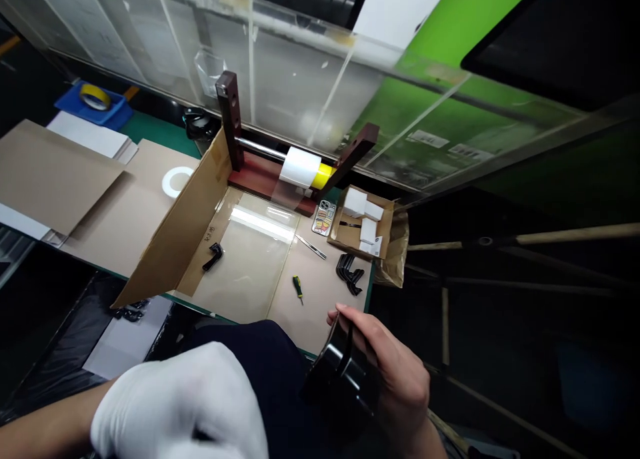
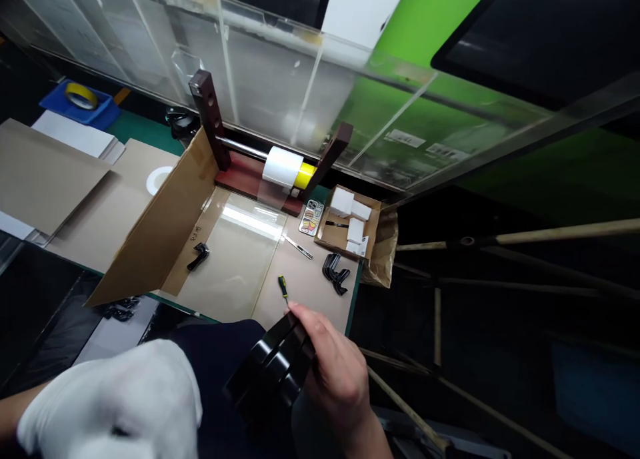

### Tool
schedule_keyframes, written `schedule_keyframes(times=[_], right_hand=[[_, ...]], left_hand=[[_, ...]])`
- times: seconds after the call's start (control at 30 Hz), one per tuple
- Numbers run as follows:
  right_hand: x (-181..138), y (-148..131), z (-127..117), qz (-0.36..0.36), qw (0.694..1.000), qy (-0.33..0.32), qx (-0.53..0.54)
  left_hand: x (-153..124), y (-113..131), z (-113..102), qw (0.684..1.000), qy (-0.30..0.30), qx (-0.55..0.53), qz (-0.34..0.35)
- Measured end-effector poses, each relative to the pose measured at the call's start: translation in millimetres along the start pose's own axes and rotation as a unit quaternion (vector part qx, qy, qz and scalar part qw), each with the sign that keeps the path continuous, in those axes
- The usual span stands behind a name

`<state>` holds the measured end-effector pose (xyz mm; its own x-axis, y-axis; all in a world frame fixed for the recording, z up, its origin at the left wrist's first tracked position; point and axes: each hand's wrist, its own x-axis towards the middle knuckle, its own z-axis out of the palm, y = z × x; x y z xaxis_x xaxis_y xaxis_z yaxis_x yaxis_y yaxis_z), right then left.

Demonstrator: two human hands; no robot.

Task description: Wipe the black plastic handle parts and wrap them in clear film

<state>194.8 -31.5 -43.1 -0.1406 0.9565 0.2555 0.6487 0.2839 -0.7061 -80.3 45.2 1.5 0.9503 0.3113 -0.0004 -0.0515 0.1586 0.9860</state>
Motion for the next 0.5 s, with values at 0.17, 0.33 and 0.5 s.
schedule_keyframes(times=[0.17, 0.33, 0.5], right_hand=[[15, -2, 0, -0.033, 0.997, -0.068, 0.034], [19, -1, 20, -0.015, 0.983, -0.14, 0.118], [11, 2, 36, 0.048, 0.967, -0.165, 0.186]], left_hand=[[16, 11, 5, 0.933, 0.124, -0.262, -0.212], [43, -9, 26, 0.791, 0.027, -0.55, -0.268], [46, -14, 33, 0.763, 0.052, -0.585, -0.269]])
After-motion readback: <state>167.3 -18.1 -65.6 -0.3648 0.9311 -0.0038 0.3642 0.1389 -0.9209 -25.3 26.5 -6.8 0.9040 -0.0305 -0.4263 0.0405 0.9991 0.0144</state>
